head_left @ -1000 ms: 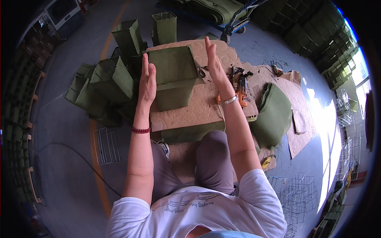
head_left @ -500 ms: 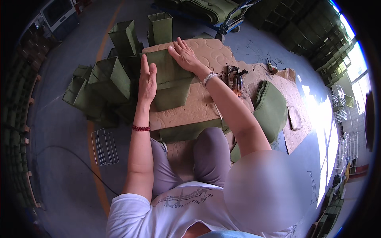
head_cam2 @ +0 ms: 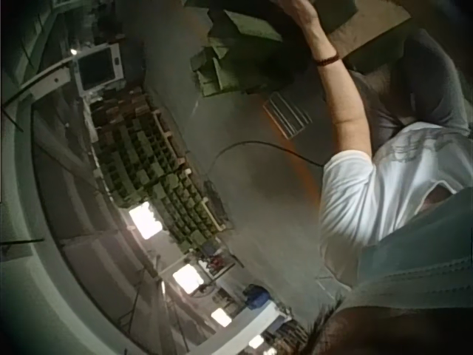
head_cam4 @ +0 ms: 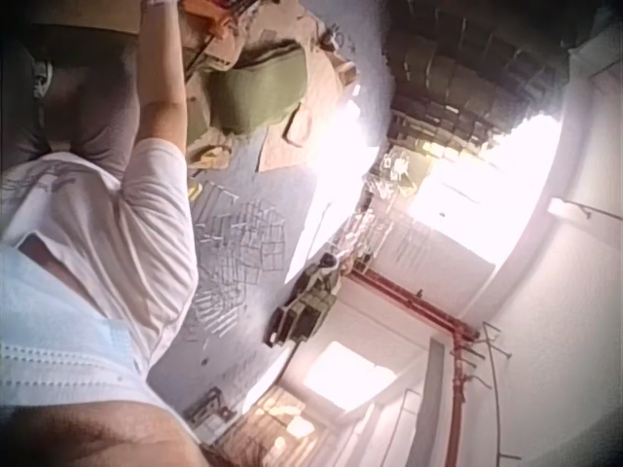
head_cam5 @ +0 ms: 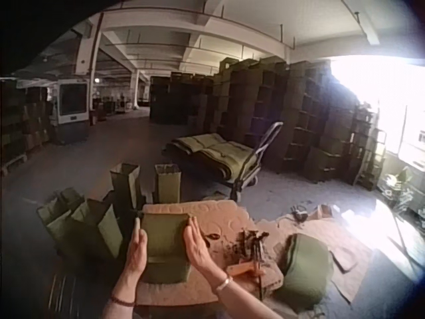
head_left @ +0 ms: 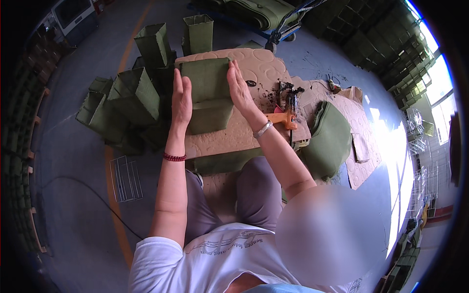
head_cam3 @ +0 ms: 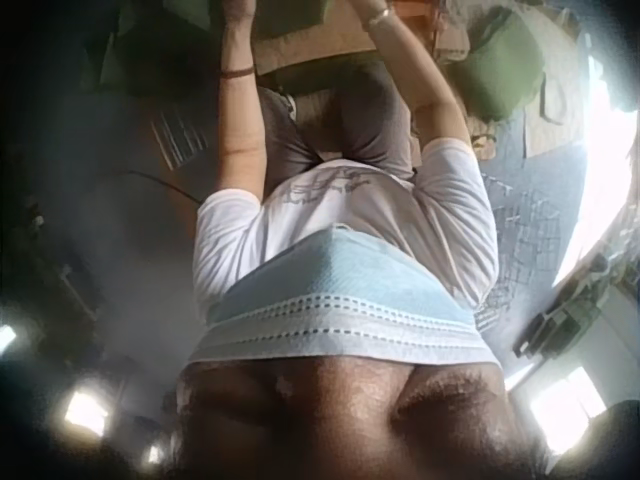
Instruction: The recorder uses a glue gun to apply adhesive to green fabric-covered foam pieces and assembles them into rectangular containers.
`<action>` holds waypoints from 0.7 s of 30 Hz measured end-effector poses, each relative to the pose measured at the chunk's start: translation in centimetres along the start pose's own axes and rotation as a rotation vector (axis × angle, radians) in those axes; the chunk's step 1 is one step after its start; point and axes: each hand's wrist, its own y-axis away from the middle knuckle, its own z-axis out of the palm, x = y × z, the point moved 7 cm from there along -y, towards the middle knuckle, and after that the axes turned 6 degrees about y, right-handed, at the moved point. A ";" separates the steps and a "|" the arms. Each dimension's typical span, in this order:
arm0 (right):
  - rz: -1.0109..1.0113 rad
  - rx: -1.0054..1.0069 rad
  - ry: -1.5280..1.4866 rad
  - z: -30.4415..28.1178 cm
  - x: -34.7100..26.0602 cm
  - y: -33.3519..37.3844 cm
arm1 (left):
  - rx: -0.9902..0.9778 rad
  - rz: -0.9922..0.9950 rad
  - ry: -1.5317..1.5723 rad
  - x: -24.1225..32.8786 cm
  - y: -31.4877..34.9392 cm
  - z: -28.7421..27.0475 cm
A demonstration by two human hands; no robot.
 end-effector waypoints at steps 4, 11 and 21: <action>0.097 -0.025 -0.230 -1.2 1.0 -0.9 | 0.016 -0.019 0.050 0.7 0.3 -0.4; -0.293 0.145 0.371 -5.5 -5.8 -6.3 | 0.029 0.053 0.018 0.5 -1.4 -2.6; 0.029 -0.556 1.083 6.8 -1.2 -10.8 | -0.059 -0.014 0.088 -0.3 -0.3 -0.8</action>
